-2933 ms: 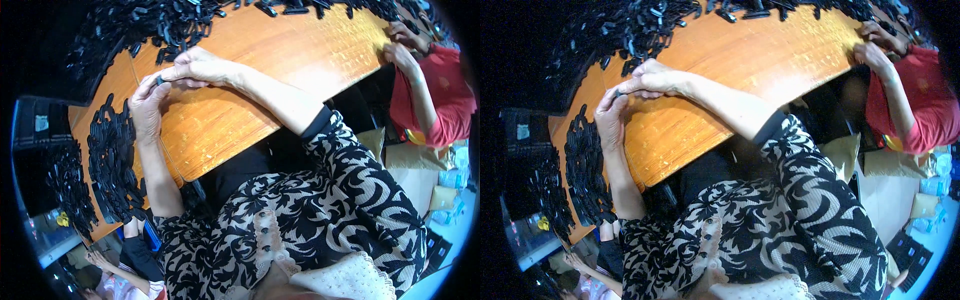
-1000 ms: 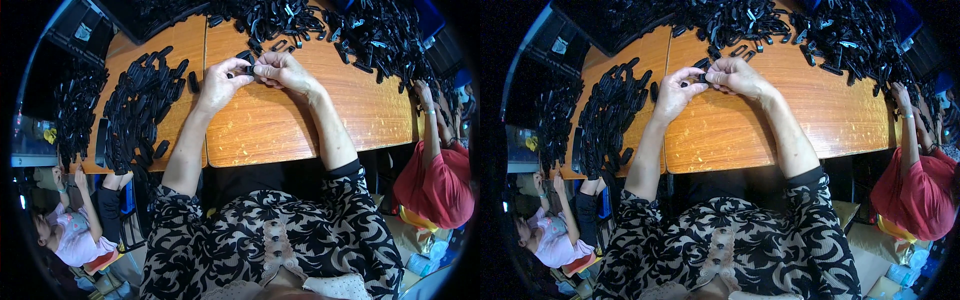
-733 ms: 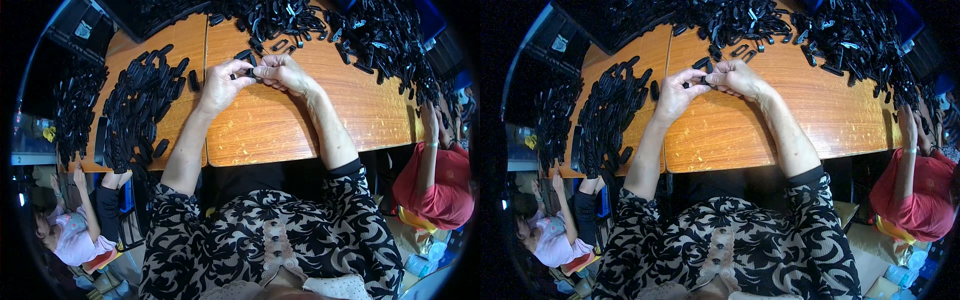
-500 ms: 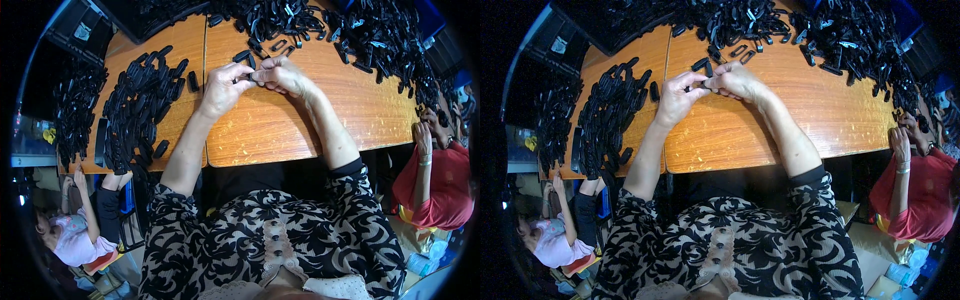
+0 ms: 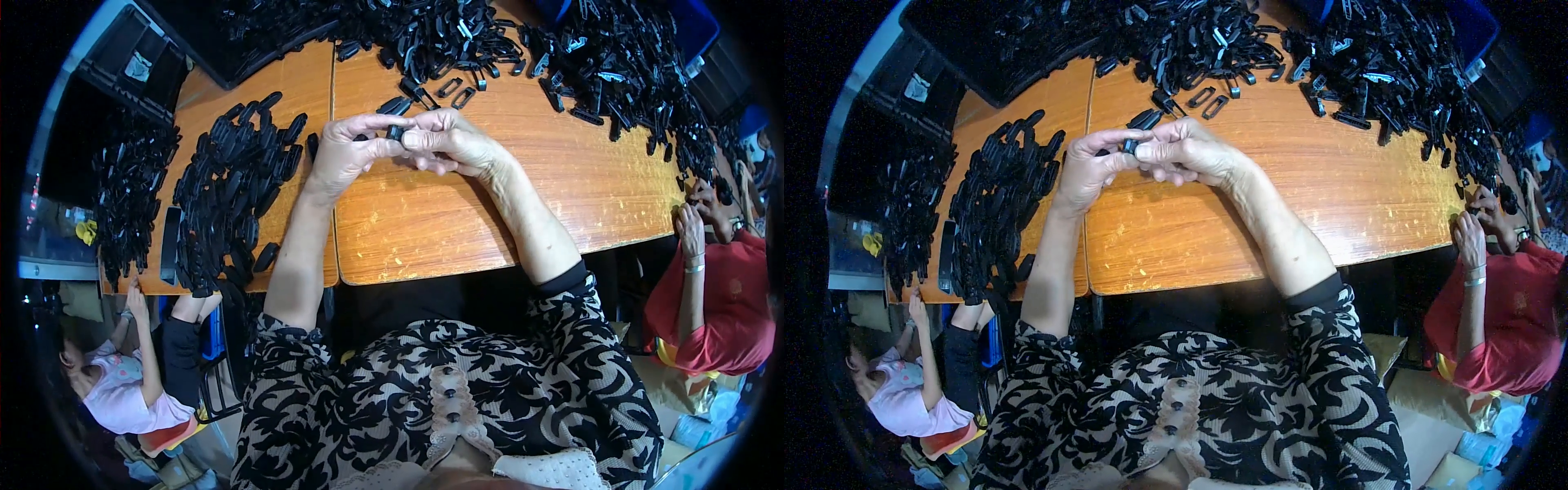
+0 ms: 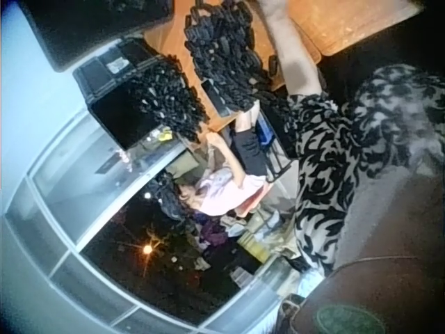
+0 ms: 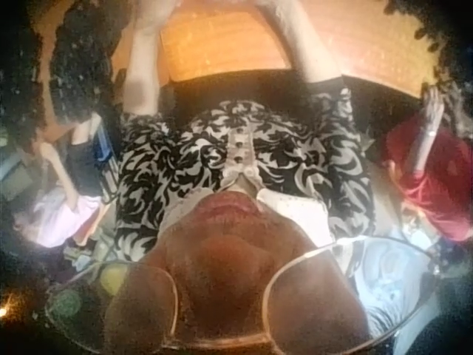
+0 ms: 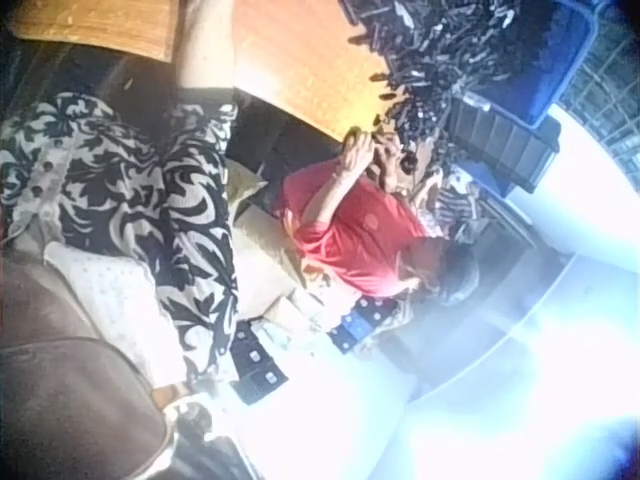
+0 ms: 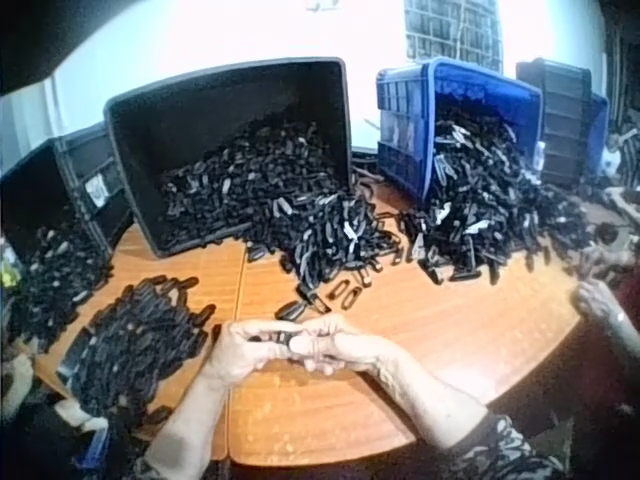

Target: The person assembles plastic components by hand, repeatedly picking up individual pieces from the table and fitting them together.

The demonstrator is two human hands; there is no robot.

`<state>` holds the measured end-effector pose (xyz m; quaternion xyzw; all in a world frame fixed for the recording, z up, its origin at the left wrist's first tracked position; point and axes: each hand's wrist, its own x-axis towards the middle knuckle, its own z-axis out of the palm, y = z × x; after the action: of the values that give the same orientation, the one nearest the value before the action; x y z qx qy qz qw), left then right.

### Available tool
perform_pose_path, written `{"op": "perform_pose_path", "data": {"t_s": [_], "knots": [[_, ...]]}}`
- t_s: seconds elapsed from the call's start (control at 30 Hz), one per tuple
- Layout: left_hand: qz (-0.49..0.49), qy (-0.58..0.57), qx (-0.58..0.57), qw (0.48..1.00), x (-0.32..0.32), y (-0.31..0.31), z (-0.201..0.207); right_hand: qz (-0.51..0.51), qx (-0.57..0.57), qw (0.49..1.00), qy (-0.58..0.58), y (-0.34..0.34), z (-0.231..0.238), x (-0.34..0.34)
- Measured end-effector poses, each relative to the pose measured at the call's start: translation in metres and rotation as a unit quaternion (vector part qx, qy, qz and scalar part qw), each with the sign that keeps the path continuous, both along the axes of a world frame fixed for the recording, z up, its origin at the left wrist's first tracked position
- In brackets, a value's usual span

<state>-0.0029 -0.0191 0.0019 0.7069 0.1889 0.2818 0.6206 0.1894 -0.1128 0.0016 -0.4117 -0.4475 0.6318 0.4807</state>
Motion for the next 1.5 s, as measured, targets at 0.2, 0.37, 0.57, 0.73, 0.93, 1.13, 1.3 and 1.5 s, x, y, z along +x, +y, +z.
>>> {"op": "perform_pose_path", "data": {"t_s": [0.2,0.37,0.57,0.73,0.93,1.13,1.3,1.5], "knots": [[0.021,-0.149,-0.193,0.969,0.004,0.008,-0.001,-0.138,0.031,0.979,-0.144,0.006,0.007,-0.014],[0.138,-0.182,-0.197,0.953,-0.001,0.029,-0.005,-0.275,0.313,0.717,-0.559,0.011,-0.014,-0.016],[0.245,0.098,0.272,0.926,0.021,0.024,-0.021,-0.202,0.280,0.648,-0.678,0.007,-0.010,-0.019],[0.223,0.247,0.354,0.874,0.023,0.022,-0.018,-0.220,0.226,0.694,-0.648,0.010,-0.014,-0.019],[0.211,0.257,0.277,0.902,0.019,0.007,-0.002,-0.256,0.215,0.735,-0.590,0.009,-0.008,-0.011],[0.162,0.129,0.279,0.938,0.005,0.008,-0.005,-0.182,0.093,0.946,-0.252,0.009,-0.001,-0.012],[0.150,0.049,0.164,0.974,0.006,-0.003,0.002,-0.163,0.050,0.966,-0.195,0.007,-0.001,-0.018],[0.137,0.095,0.286,0.944,0.003,0.001,-0.006,-0.142,0.028,0.979,-0.144,0.003,0.008,-0.014]]}}
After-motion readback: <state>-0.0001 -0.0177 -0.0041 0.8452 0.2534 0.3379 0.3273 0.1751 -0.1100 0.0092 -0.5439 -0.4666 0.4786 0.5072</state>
